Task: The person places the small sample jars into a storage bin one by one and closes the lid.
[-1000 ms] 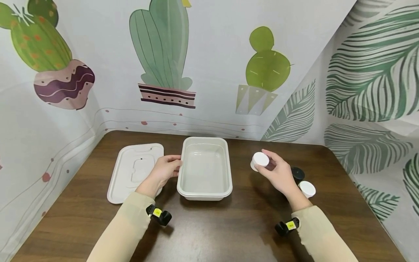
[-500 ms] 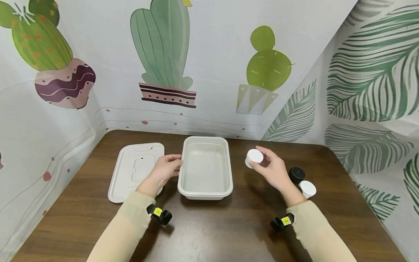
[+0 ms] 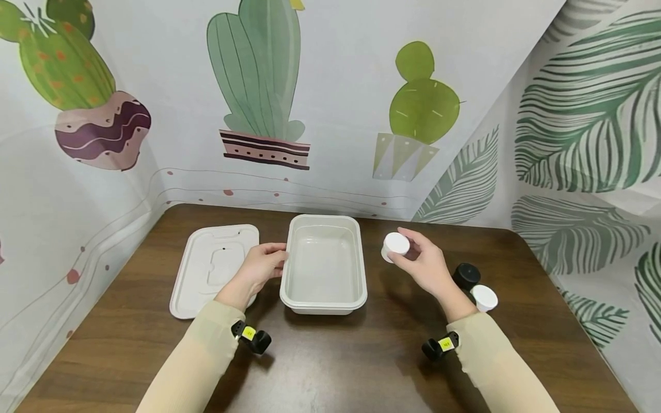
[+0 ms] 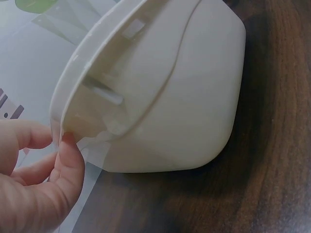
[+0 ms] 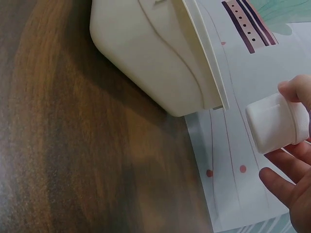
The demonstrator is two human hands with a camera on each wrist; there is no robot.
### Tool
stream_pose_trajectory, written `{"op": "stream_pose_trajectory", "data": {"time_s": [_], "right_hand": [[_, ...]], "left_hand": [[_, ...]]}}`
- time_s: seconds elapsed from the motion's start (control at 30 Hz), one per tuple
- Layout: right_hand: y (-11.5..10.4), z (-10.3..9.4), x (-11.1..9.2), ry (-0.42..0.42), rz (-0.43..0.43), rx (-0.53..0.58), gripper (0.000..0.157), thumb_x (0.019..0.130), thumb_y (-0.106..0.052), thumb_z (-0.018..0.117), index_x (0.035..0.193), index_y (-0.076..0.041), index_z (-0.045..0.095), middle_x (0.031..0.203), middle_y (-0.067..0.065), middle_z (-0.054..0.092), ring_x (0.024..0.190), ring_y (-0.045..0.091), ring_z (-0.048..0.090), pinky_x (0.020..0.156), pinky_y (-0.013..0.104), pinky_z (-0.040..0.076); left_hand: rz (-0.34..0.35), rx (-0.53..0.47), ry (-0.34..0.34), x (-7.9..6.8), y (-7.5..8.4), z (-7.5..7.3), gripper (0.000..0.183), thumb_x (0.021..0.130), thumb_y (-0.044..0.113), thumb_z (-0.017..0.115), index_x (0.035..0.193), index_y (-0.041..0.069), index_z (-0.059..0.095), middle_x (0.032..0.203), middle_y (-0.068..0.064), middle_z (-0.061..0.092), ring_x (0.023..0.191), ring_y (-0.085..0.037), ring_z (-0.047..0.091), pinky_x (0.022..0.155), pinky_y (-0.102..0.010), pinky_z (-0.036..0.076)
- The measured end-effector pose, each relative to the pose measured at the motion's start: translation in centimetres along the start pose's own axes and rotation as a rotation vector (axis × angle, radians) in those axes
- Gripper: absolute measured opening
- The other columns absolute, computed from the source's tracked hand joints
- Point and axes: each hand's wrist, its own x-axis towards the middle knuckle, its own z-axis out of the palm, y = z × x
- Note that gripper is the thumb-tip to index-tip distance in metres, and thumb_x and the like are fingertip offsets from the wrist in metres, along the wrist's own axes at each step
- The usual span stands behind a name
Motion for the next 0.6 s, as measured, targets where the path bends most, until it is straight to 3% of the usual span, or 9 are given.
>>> {"op": "stream_pose_trajectory", "data": {"time_s": [0.2,0.6], "right_hand": [[-0.43,0.07,0.19,-0.009,0.001,0.013,0.058,0.08,-0.017,0.075,0.131,-0.002,0.052,0.117,0.02,0.063,0.098,0.03,0.064,0.085,0.047,0.053],[-0.86,0.43,0.29,-0.021,0.003,0.022,0.059,0.08,-0.018,0.075,0.131,-0.002,0.051,0.118,0.02,0.063,0.097,0.029,0.064,0.084,0.045,0.053]], "left_hand": [[-0.046,0.011,0.012,0.57,-0.28,0.0,0.04,0.091,0.006,0.052,0.127,-0.01,0.049,0.118,-0.027,0.057,0.08,-0.016,0.064,0.065,-0.022,0.054],[-0.053,0.006,0.022,0.44,-0.29,0.03,0.04,0.091,0.006,0.052,0.128,-0.01,0.049,0.116,-0.025,0.057,0.077,-0.014,0.063,0.063,-0.022,0.054]]}}
